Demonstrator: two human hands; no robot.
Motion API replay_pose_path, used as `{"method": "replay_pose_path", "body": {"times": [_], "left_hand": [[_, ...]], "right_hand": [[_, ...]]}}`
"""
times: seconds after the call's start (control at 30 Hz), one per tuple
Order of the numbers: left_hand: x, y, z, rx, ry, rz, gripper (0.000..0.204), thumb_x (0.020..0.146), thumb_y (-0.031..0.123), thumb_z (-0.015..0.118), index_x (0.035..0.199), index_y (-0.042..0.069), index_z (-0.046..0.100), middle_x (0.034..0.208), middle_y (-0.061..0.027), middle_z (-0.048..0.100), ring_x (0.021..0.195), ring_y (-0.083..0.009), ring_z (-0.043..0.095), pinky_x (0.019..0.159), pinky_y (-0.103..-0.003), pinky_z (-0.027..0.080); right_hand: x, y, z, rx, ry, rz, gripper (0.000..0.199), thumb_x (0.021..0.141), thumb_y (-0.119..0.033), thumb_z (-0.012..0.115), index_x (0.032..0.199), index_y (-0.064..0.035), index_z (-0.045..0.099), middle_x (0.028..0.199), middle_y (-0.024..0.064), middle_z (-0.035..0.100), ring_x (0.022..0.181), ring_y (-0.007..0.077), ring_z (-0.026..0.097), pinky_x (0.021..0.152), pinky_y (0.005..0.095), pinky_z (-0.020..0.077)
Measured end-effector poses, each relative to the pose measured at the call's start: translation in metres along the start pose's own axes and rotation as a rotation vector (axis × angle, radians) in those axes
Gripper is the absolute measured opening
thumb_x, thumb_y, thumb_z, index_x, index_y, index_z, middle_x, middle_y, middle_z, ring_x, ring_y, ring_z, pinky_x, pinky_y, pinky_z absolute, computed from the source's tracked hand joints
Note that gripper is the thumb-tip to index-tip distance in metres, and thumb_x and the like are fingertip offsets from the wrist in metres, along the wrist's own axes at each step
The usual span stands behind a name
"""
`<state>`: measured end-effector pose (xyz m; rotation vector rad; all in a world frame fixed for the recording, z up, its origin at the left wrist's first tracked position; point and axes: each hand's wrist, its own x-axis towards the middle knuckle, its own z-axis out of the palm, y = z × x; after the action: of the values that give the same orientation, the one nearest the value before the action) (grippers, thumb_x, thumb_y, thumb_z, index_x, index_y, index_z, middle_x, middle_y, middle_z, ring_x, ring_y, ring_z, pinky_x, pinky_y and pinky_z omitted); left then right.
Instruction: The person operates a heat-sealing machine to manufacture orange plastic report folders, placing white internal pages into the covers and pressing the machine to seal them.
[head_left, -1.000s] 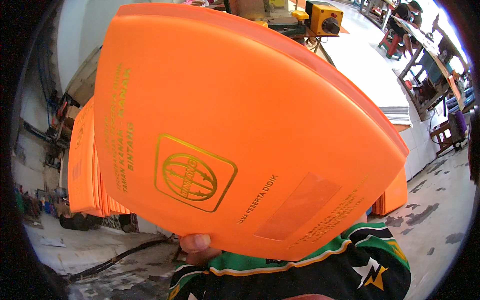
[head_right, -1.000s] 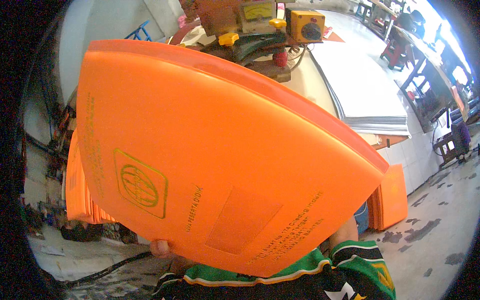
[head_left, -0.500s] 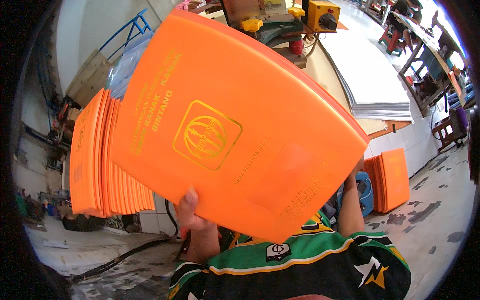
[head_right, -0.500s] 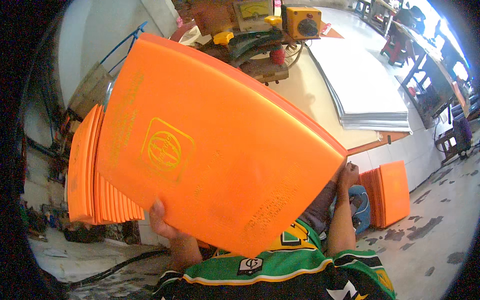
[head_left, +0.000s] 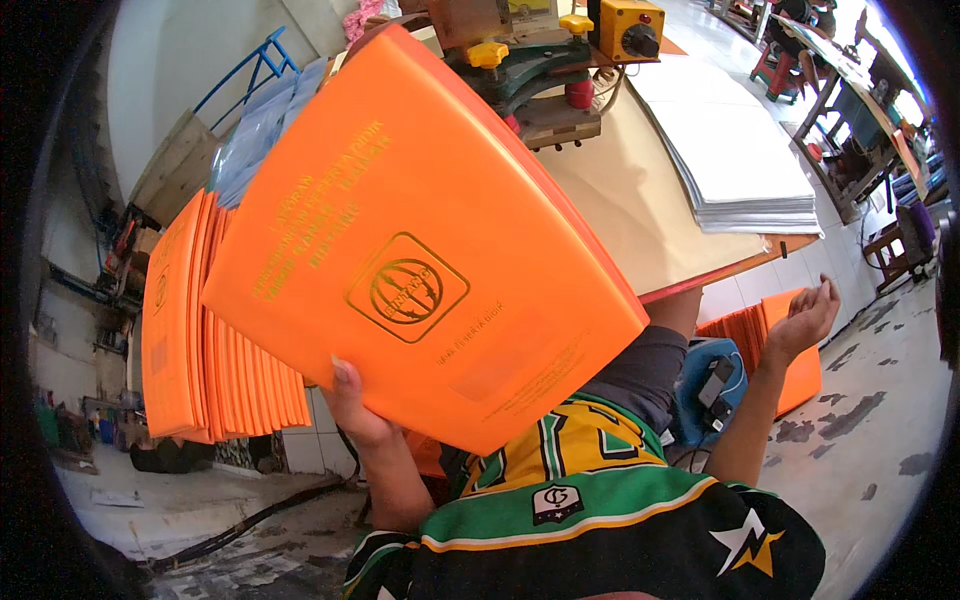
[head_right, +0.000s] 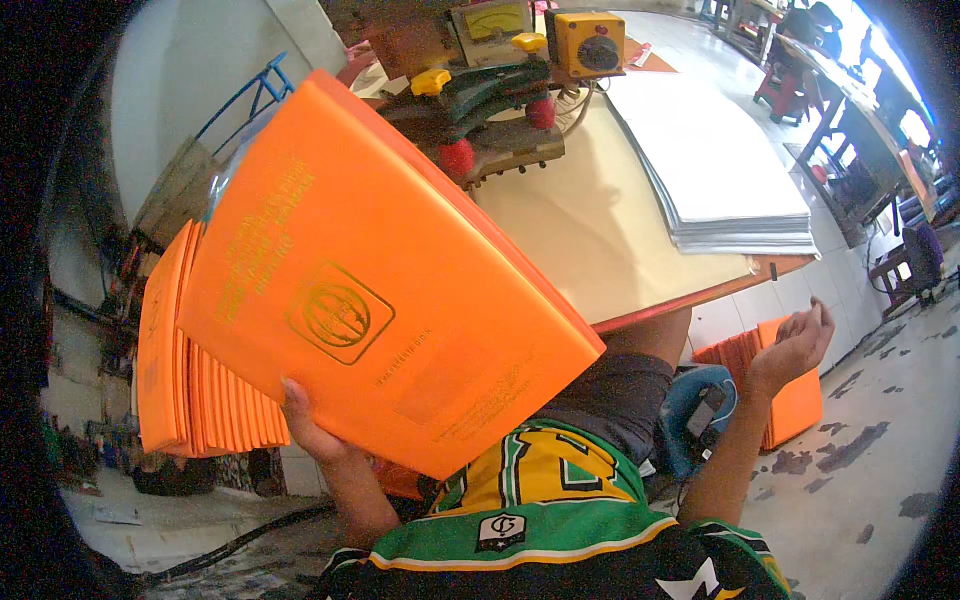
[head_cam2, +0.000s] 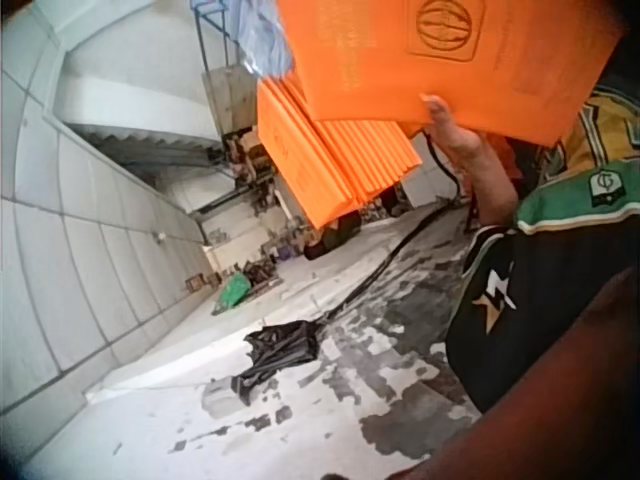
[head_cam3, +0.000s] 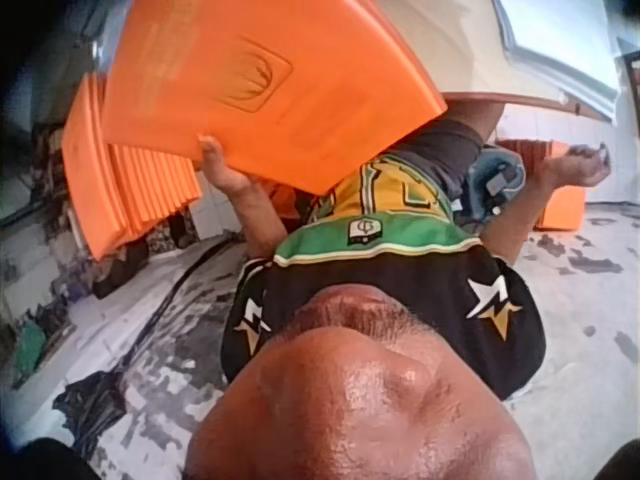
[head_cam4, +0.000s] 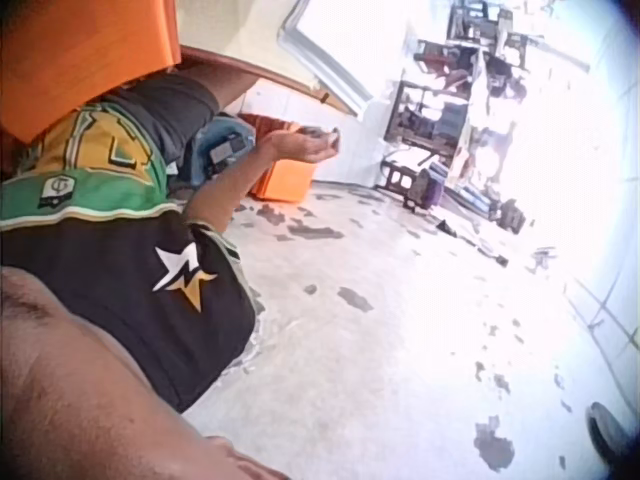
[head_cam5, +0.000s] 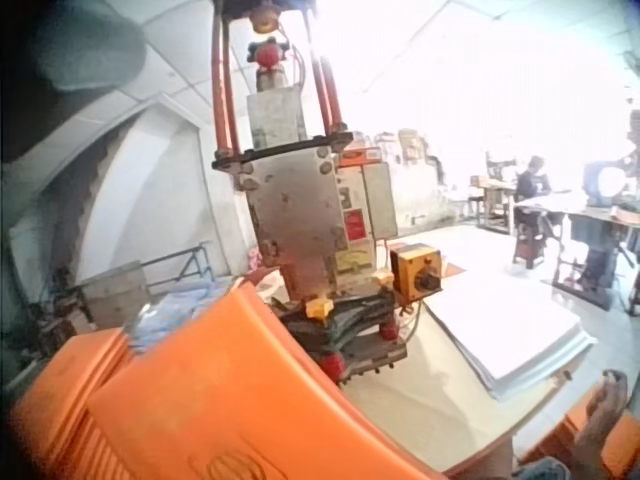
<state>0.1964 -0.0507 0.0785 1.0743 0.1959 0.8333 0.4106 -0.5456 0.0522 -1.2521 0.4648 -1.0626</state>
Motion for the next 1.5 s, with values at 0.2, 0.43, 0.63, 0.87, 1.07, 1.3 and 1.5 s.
{"method": "replay_pose_path", "body": {"times": [0.2,0.43,0.63,0.87,1.07,1.3,1.5], "left_hand": [[-0.006,-0.015,-0.014,0.195,-0.143,0.052,0.073,0.099,0.042,0.07,0.155,0.004,0.042,0.144,-0.0163,0.057,0.126,-0.0348,0.061,0.103,-0.051,0.055],[-0.009,0.004,0.052,0.013,-0.34,-0.09,0.03,0.101,0.026,0.074,0.114,0.0,0.069,0.103,-0.0061,0.071,0.085,-0.0162,0.067,0.075,-0.033,0.054],[-0.003,0.002,0.065,0.173,-0.417,-0.009,0.032,0.105,0.029,0.069,0.104,-0.002,0.069,0.093,-0.0039,0.07,0.082,-0.0121,0.064,0.071,-0.028,0.051],[0.004,-0.028,0.067,0.095,-0.359,-0.114,0.047,0.108,0.045,0.06,0.104,-0.001,0.066,0.085,0.0025,0.064,0.072,-0.0063,0.056,0.063,-0.024,0.045],[0.012,-0.024,0.088,0.096,-0.405,-0.156,0.049,0.11,0.045,0.057,0.112,-0.003,0.066,0.093,-0.0022,0.07,0.079,-0.0087,0.063,0.066,-0.027,0.052],[0.017,-0.023,0.092,0.159,-0.451,-0.187,0.047,0.111,0.04,0.057,0.123,-0.004,0.064,0.111,-0.0085,0.07,0.092,-0.0146,0.068,0.078,-0.029,0.057],[-0.008,-0.014,0.147,0.27,-0.572,-0.159,0.068,0.101,0.031,0.073,0.153,-0.001,0.043,0.149,-0.02,0.056,0.136,-0.0315,0.057,0.115,-0.044,0.046]], "right_hand": [[-0.068,-0.073,0.04,-0.02,-0.955,-0.18,0.035,0.107,-0.03,0.057,0.122,-0.0003,0.068,0.079,-0.0015,0.051,0.068,0.0075,0.046,0.06,0.0238,0.0365],[-0.128,-0.064,0.051,0.194,-1.478,0.087,0.063,0.11,-0.049,0.048,0.132,0.0079,0.063,0.115,0.0113,0.07,0.102,0.0182,0.063,0.089,0.0317,0.0482],[-0.138,-0.057,0.044,0.397,-1.283,0.33,0.047,0.113,-0.034,0.042,0.128,0.0063,0.061,0.105,0.0118,0.071,0.09,0.0164,0.067,0.079,0.0298,0.0541],[-0.148,-0.069,0.059,0.391,-1.0,0.523,0.038,0.111,-0.029,0.045,0.119,0.0033,0.063,0.098,0.0083,0.069,0.083,0.0115,0.066,0.069,0.0256,0.0531],[-0.128,-0.032,0.054,0.532,-1.131,0.57,0.044,0.11,-0.033,0.052,0.129,0.006,0.063,0.112,0.011,0.071,0.093,0.0159,0.068,0.077,0.0277,0.0548],[-0.117,-0.034,0.05,0.388,-1.123,0.556,0.039,0.112,-0.031,0.051,0.12,0.0036,0.065,0.093,0.0065,0.07,0.075,0.0102,0.066,0.064,0.0238,0.0551],[-0.065,-0.031,0.041,0.372,-0.945,0.422,0.045,0.11,-0.032,0.055,0.132,0.0071,0.061,0.113,0.0126,0.072,0.093,0.017,0.07,0.078,0.0286,0.0572]]}}
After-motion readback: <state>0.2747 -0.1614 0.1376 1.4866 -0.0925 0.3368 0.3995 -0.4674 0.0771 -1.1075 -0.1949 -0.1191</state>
